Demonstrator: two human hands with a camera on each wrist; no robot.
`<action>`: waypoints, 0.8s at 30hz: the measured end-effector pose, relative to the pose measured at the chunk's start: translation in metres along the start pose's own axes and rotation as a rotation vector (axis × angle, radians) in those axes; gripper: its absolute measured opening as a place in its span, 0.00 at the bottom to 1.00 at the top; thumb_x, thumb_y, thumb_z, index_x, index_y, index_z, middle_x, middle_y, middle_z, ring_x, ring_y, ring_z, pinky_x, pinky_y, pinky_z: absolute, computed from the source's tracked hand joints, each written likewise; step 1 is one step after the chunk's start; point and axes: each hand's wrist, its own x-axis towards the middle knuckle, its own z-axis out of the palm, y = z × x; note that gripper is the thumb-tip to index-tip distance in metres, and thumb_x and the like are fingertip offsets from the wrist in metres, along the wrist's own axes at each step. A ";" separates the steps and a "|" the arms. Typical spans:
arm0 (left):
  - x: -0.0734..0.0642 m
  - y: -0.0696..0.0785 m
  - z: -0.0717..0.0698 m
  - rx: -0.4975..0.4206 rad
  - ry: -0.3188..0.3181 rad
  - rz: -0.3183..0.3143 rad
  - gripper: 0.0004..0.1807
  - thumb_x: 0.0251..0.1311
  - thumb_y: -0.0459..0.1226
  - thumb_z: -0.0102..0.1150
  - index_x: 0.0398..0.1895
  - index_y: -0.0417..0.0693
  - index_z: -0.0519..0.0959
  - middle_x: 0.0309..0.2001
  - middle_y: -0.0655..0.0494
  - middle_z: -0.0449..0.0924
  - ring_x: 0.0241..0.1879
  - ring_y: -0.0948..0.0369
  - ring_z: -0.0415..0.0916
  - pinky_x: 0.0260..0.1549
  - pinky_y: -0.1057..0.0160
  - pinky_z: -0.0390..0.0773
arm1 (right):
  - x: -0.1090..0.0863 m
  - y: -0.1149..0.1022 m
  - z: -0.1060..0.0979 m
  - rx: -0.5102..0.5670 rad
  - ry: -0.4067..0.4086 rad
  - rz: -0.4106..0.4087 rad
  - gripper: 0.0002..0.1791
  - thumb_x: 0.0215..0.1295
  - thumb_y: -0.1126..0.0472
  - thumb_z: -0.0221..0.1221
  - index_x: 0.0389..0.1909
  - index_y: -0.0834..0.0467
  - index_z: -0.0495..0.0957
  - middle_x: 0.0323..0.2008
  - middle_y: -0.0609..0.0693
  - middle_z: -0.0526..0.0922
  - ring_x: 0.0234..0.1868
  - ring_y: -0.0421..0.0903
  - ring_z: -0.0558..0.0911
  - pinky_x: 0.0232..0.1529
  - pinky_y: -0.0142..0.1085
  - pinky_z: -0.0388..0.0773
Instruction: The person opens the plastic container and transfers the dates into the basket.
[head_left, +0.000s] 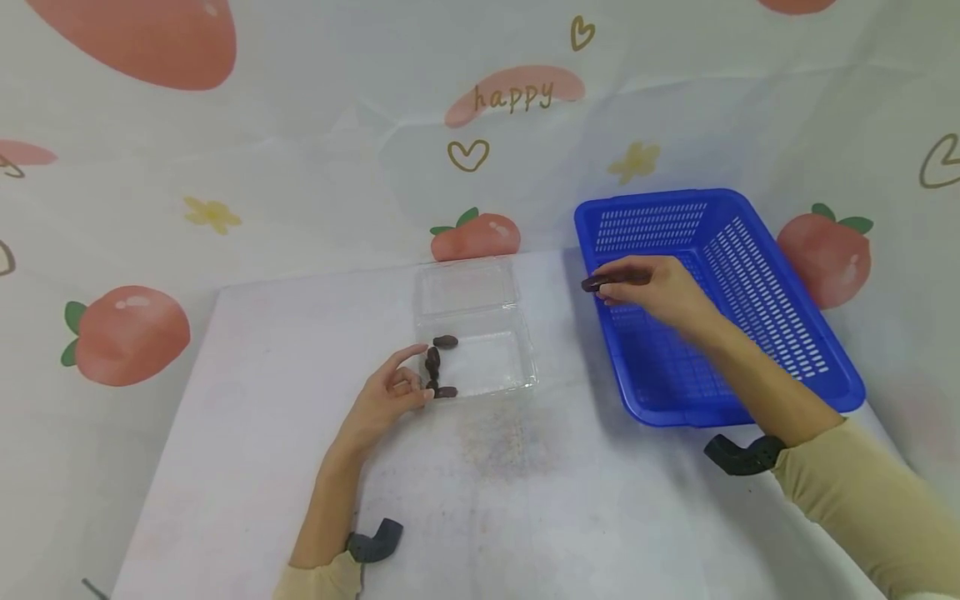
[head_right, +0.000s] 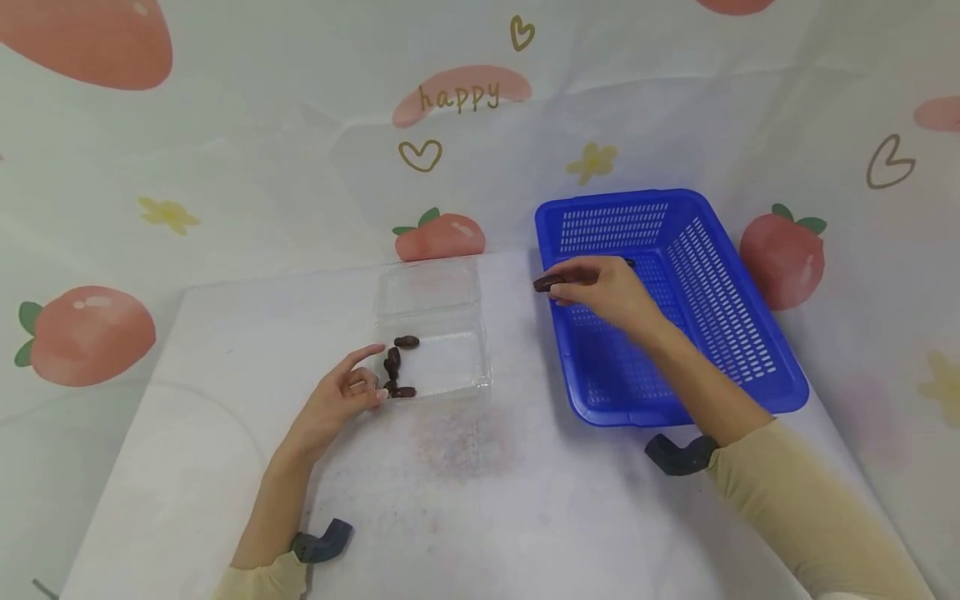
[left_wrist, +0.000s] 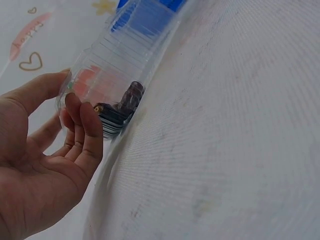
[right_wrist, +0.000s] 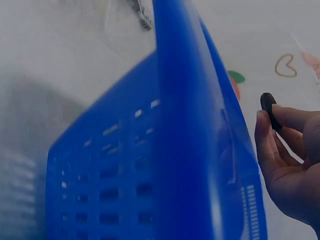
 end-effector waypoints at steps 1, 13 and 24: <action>0.000 0.000 0.000 0.000 -0.001 0.003 0.37 0.58 0.31 0.69 0.71 0.55 0.66 0.33 0.54 0.70 0.32 0.61 0.72 0.35 0.64 0.77 | 0.000 0.002 -0.003 -0.010 0.001 -0.003 0.19 0.68 0.55 0.63 0.57 0.59 0.80 0.52 0.56 0.83 0.46 0.49 0.85 0.50 0.36 0.80; 0.001 0.000 0.000 0.008 0.004 -0.010 0.37 0.59 0.31 0.68 0.71 0.55 0.67 0.32 0.52 0.70 0.33 0.61 0.75 0.36 0.64 0.78 | 0.006 0.029 -0.037 -0.051 0.047 -0.002 0.22 0.67 0.53 0.64 0.58 0.60 0.80 0.49 0.49 0.84 0.45 0.43 0.85 0.47 0.27 0.76; 0.000 -0.001 -0.001 -0.032 0.003 -0.018 0.38 0.58 0.30 0.68 0.72 0.55 0.66 0.33 0.53 0.69 0.32 0.61 0.74 0.37 0.64 0.78 | 0.005 0.054 -0.056 -0.089 0.025 0.115 0.28 0.72 0.49 0.58 0.64 0.64 0.74 0.59 0.55 0.78 0.47 0.36 0.84 0.62 0.40 0.72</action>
